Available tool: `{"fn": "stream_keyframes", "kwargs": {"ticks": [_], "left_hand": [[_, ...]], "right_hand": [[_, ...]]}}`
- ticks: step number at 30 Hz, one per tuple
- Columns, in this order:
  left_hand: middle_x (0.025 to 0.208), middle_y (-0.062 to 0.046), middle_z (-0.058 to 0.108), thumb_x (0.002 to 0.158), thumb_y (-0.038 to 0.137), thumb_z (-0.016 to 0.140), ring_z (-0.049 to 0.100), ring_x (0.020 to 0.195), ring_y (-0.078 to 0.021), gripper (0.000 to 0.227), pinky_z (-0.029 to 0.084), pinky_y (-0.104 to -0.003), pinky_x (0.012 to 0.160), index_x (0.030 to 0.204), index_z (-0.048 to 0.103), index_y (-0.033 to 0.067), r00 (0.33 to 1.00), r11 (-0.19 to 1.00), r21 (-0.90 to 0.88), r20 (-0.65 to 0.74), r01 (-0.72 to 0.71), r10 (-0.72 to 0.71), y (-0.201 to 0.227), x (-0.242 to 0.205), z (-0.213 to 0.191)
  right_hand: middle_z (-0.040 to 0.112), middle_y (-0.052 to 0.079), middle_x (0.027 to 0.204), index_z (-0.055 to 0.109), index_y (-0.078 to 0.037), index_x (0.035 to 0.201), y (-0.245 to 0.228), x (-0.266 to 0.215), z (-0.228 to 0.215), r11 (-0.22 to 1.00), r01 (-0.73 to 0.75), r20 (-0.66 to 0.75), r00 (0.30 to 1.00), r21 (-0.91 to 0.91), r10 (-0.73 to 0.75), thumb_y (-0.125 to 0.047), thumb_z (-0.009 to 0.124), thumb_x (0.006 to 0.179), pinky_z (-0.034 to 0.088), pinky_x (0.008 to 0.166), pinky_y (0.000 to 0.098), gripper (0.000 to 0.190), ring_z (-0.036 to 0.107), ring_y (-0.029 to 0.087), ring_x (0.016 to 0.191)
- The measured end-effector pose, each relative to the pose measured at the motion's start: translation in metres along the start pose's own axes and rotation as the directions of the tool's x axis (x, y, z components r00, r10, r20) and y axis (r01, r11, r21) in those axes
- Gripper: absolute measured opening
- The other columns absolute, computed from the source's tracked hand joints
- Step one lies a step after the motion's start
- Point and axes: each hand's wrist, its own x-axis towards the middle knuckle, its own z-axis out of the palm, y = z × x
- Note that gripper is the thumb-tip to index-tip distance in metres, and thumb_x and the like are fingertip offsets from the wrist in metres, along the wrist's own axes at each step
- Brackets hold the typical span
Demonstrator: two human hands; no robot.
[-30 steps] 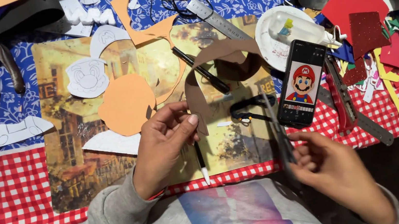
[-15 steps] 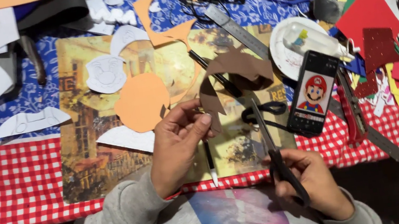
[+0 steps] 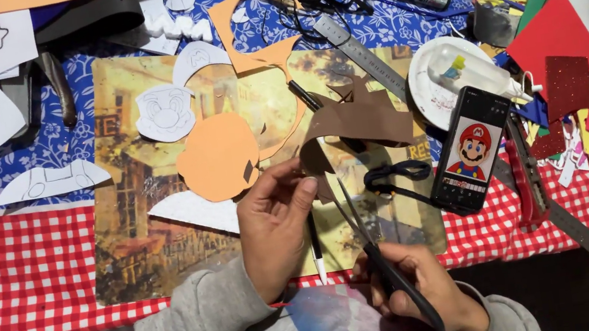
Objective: Crafting a Mario character figure from foam pieces by cutting, marking, and gluing.
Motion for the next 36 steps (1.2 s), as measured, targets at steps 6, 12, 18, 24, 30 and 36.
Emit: {"fn": "stream_keyframes", "kwargs": {"ticks": [6, 12, 18, 24, 30, 36], "left_hand": [[0.105, -0.006, 0.069, 0.1, 0.001, 0.067, 0.064, 0.096, -0.0087, 0.034, 0.054, -0.023, 0.086, 0.133, 0.06, -0.006, 0.999, 0.999, -0.02, -0.033, 0.028, -0.029, 0.006, -0.005, 0.007], [0.102, -0.005, 0.068, 0.1, 0.0, 0.067, 0.064, 0.095, -0.0088, 0.033, 0.054, -0.023, 0.086, 0.131, 0.059, -0.0065, 0.999, 0.998, -0.047, -0.015, 0.042, -0.043, -0.007, -0.007, 0.004], [0.101, -0.004, 0.067, 0.1, 0.0, 0.067, 0.063, 0.095, -0.0082, 0.034, 0.053, -0.023, 0.086, 0.132, 0.057, -0.0066, 0.998, 0.998, -0.033, -0.009, 0.057, -0.057, -0.01, -0.009, 0.003], [0.099, -0.002, 0.065, 0.1, -0.001, 0.066, 0.061, 0.093, -0.0067, 0.036, 0.052, -0.021, 0.086, 0.134, 0.057, -0.0064, 0.999, 0.998, -0.027, -0.002, 0.051, -0.052, -0.005, -0.01, 0.006], [0.099, -0.002, 0.066, 0.1, -0.001, 0.066, 0.062, 0.094, -0.0071, 0.037, 0.052, -0.022, 0.086, 0.135, 0.057, -0.0059, 0.997, 0.997, -0.036, 0.001, 0.073, -0.073, -0.005, -0.009, 0.006], [0.101, -0.004, 0.067, 0.1, 0.0, 0.065, 0.064, 0.095, -0.008, 0.035, 0.054, -0.023, 0.086, 0.133, 0.057, -0.0071, 0.997, 0.997, -0.019, 0.025, 0.078, -0.077, 0.003, -0.007, 0.007]], "right_hand": [[0.063, 0.003, 0.071, 0.065, 0.009, 0.116, 0.007, 0.01, 0.01, 1.0, 0.02, -0.02, 1.0, -0.004, -0.02, -0.067, 0.082, 0.076, 0.05, 0.058, 0.0221, 0.087, 0.06, 0.008, 0.064], [0.062, 0.004, 0.066, 0.061, 0.009, 0.117, 0.014, 0.015, 0.013, 0.994, 0.022, -0.031, 0.999, 0.104, -0.019, -0.063, 0.086, 0.075, 0.051, 0.051, 0.0243, 0.087, 0.058, 0.009, 0.055], [0.065, 0.004, 0.07, 0.062, 0.009, 0.118, 0.015, 0.017, 0.009, 0.995, 0.047, -0.032, 0.998, 0.087, -0.045, -0.068, 0.084, 0.072, 0.047, 0.05, 0.0217, 0.093, 0.06, 0.009, 0.056], [0.065, 0.004, 0.07, 0.063, 0.01, 0.116, 0.014, 0.02, 0.01, 0.996, 0.055, -0.024, 0.998, 0.075, -0.053, -0.069, 0.083, 0.073, 0.05, 0.051, 0.0225, 0.092, 0.06, 0.009, 0.055], [0.064, 0.003, 0.069, 0.062, 0.008, 0.115, 0.013, 0.021, 0.012, 0.996, 0.055, -0.027, 0.998, 0.075, -0.053, -0.07, 0.082, 0.073, 0.047, 0.05, 0.0218, 0.091, 0.059, 0.008, 0.054], [0.063, 0.002, 0.065, 0.061, 0.007, 0.115, 0.015, 0.022, 0.011, 0.996, 0.064, -0.037, 0.997, 0.069, -0.062, -0.068, 0.081, 0.075, 0.046, 0.05, 0.0226, 0.088, 0.057, 0.009, 0.052]]}}
